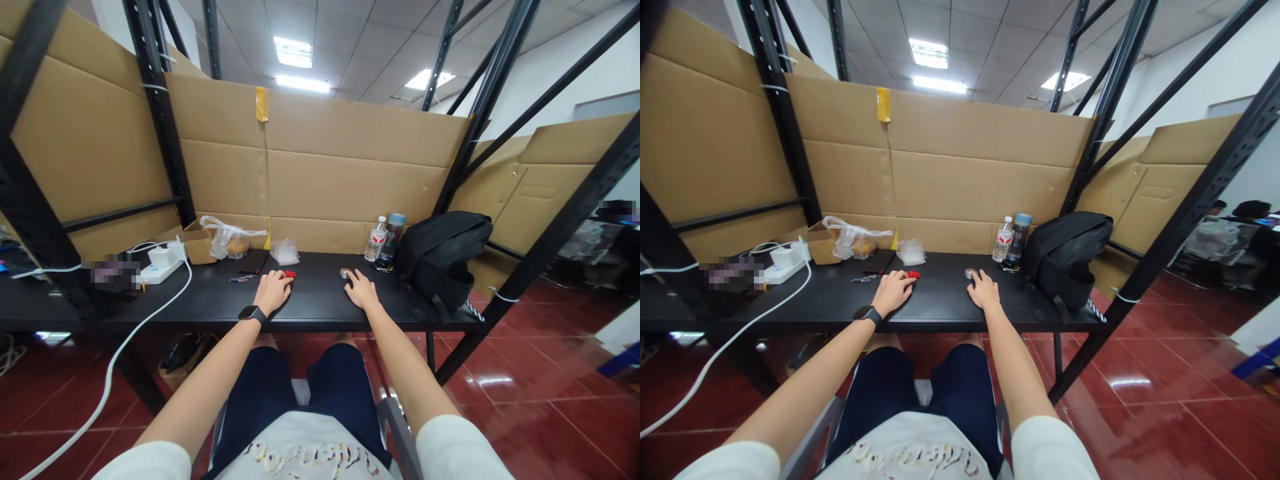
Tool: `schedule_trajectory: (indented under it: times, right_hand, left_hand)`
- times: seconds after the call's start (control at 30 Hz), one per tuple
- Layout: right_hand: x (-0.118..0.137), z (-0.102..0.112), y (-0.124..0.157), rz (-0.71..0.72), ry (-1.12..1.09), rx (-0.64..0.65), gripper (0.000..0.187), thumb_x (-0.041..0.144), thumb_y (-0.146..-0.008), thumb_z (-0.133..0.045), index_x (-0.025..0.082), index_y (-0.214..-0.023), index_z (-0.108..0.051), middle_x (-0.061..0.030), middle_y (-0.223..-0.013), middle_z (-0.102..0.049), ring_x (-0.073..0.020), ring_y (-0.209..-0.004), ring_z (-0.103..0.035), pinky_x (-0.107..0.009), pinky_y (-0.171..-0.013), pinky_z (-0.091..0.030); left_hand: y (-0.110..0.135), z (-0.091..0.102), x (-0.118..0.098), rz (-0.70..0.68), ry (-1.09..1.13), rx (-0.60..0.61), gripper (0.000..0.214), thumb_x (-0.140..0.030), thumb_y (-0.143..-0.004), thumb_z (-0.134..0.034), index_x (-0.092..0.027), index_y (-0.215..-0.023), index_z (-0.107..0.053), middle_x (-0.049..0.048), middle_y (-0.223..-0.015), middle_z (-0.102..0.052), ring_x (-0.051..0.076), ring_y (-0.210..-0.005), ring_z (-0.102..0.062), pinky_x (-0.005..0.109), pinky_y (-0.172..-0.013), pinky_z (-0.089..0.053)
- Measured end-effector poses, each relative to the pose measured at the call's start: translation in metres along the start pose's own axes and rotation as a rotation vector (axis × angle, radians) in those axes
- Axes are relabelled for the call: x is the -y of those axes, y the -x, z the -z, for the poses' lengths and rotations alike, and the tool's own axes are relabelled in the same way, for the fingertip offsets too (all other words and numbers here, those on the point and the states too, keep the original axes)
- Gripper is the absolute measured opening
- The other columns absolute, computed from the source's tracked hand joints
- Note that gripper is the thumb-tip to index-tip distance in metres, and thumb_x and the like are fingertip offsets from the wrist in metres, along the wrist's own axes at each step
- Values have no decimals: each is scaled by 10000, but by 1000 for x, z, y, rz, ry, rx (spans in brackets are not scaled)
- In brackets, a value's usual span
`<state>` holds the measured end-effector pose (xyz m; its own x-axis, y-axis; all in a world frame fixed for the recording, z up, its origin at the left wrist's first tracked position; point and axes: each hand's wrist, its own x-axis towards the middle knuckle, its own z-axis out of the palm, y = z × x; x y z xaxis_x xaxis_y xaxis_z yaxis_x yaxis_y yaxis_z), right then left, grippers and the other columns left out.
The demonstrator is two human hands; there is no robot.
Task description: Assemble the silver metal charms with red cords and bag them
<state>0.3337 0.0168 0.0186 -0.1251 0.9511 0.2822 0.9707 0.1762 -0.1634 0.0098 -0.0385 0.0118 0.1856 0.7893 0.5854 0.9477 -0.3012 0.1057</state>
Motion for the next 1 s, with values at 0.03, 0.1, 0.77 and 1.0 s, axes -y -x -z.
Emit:
schedule_trajectory:
  times: [0.03,0.1,0.77,1.0]
  right_hand:
    - [0,0,-1,-4,-2,6,567,377,-965,-425,335,-1529,-382,-100,-1626,-335,-316,-1437,-375,-537,-1099,-341]
    - [-1,-2,-2,-11,-7,3,587,375,-962,-432,334,-1542,-359,-101,-1622,-343,-318,-1419,-401,-542,-1098,-340]
    - [-12,-21,-49,75,-246,-111,420,294,-946,-509,267,-1365,-520,-109,-1302,-647,-286,-1182,-588,-454,-965,-423]
    - [-32,-34,-59,96,-478,-153,478,247,-837,-630,303,-1300,-527,-51,-1225,-681,-242,-1091,-629,-431,-955,-466]
  left_hand:
    - [1,0,-2,-14,-3,0,303,-295,-951,-509,-286,-1134,-751,99,-1135,-661,294,-1092,-512,442,-921,-366]
    - [3,0,-4,-29,-16,-5,301,-286,-952,-500,-269,-1087,-768,101,-1146,-675,302,-1095,-506,451,-912,-359]
    - [3,6,-10,-72,27,-1,327,-197,-934,-560,-282,-1228,-674,76,-1242,-665,289,-1164,-510,425,-890,-395]
    - [-16,3,-11,-187,-11,107,197,-278,-959,-595,-294,-1124,-703,63,-1219,-650,283,-1164,-473,421,-878,-366]
